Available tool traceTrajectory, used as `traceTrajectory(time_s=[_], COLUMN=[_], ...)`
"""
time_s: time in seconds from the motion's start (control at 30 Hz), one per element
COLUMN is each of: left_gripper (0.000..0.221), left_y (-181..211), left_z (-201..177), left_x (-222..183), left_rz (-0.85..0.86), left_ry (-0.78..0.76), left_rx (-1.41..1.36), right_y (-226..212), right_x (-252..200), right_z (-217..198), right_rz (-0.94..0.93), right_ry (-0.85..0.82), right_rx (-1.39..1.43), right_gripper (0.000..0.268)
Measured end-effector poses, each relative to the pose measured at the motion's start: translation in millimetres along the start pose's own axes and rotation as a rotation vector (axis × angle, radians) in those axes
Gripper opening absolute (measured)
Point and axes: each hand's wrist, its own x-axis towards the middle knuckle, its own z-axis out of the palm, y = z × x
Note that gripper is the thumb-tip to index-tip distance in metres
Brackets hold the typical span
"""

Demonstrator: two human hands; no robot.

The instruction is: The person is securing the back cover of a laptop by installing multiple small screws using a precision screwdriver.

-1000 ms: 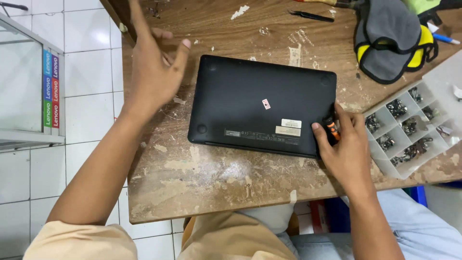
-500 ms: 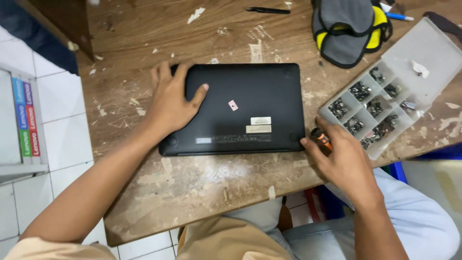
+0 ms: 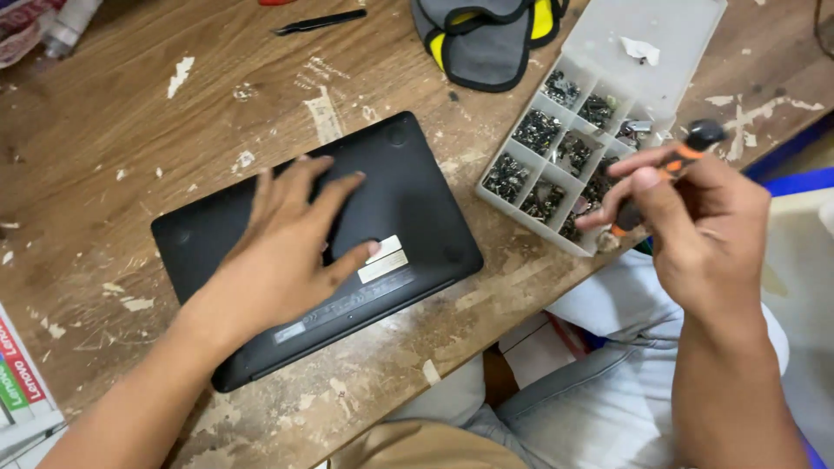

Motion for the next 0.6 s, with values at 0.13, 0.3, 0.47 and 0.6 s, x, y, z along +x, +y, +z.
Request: traceTrajectory(time_s=[0.13,0.3,0.47,0.6], left_gripper=[0.067,0.082,0.085,0.085], left_y=[23,33,34,33], left_z=[-19,-9,36,53], left_x=[51,102,109,111], left_rz=[0.324,0.028,-0.001,-0.011], left_ry=[-0.213,-0.002,0.13,0.182], left_rx=[-0.106,0.31,0.469,0.341], right_y=[36,59,64,58], right_x=[-4,-8,-4,-5], right_z=[-8,-20,-24,-19], right_rz=[-0.077,-0.12,-0.147,-0.259], right_ry=[0.174,0.222,0.159,0.088], right_rx=[0.027,-0.167,-0.19,-0.181], right_gripper=[0.028,0.038,0.03,0.016])
